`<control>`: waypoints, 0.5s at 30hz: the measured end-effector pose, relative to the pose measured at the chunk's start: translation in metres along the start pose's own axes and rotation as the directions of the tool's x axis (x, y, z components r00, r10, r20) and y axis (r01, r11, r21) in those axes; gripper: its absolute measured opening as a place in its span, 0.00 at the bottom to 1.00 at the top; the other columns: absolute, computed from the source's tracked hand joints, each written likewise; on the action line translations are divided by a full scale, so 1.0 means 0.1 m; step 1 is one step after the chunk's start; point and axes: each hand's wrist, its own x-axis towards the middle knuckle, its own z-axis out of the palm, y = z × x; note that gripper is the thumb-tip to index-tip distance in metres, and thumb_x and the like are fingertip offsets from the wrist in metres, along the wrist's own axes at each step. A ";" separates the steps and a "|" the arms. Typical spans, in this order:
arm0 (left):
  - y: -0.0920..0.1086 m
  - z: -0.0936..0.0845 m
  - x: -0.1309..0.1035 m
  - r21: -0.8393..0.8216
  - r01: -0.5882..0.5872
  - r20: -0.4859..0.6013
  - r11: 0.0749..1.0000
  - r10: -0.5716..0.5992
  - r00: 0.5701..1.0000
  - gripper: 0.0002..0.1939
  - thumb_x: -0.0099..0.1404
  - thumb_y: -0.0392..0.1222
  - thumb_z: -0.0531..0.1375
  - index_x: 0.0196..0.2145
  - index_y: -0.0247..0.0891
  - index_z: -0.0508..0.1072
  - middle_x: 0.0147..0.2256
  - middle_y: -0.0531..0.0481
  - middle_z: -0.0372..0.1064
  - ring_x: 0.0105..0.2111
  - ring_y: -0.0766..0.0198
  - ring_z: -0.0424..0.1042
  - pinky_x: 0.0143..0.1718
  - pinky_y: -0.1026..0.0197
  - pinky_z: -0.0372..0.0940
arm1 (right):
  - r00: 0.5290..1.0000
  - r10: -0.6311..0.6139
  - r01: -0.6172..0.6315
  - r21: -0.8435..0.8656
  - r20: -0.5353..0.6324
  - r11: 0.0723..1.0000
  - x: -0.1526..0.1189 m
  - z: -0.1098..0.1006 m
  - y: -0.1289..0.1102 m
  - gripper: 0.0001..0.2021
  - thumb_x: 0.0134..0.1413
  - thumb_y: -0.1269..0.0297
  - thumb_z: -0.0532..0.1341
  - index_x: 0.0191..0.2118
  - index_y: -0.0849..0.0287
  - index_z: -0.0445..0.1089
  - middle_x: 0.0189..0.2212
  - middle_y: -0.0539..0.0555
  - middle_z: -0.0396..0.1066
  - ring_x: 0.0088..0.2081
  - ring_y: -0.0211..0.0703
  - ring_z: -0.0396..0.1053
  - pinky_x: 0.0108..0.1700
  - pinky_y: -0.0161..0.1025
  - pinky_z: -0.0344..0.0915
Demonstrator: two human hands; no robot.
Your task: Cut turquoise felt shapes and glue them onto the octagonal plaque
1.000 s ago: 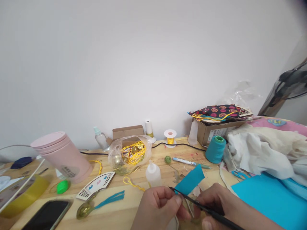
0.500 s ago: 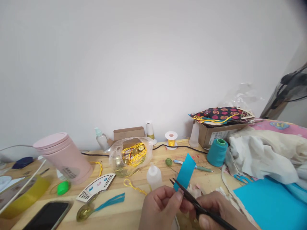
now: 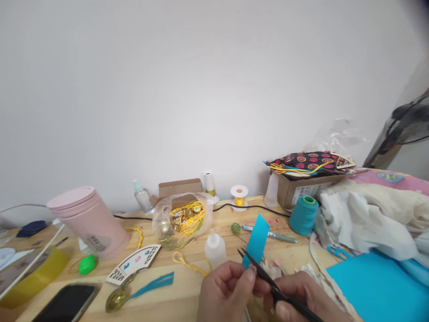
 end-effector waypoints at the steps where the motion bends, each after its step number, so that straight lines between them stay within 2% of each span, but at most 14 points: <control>1: 0.01 0.00 0.00 0.009 -0.012 -0.002 1.000 0.012 1.000 0.16 0.45 0.50 0.67 0.15 0.34 0.71 0.19 0.46 0.75 0.18 0.66 0.69 0.25 0.67 0.63 | 1.000 0.005 -0.006 0.003 0.002 1.000 0.00 -0.01 -0.01 0.26 0.46 0.38 0.51 0.18 0.59 0.52 0.16 0.45 0.44 0.19 0.32 0.43 0.18 0.31 0.41; 7: 0.05 -0.02 -0.01 0.057 -0.021 -0.016 0.998 0.022 1.000 0.14 0.44 0.47 0.67 0.15 0.34 0.72 0.16 0.48 0.73 0.18 0.65 0.70 0.23 0.67 0.63 | 0.996 0.089 -0.089 -0.008 0.003 0.996 -0.04 -0.06 -0.10 0.26 0.43 0.39 0.56 0.19 0.60 0.54 0.15 0.44 0.45 0.19 0.31 0.43 0.18 0.32 0.39; 15: 0.08 -0.06 0.00 0.038 0.010 0.059 0.999 -0.013 0.998 0.12 0.44 0.44 0.67 0.15 0.33 0.71 0.15 0.50 0.73 0.18 0.68 0.69 0.22 0.69 0.62 | 0.991 0.077 -0.082 0.040 0.111 0.996 -0.02 -0.18 0.07 0.23 0.42 0.43 0.60 0.21 0.61 0.59 0.15 0.43 0.46 0.19 0.30 0.43 0.17 0.30 0.39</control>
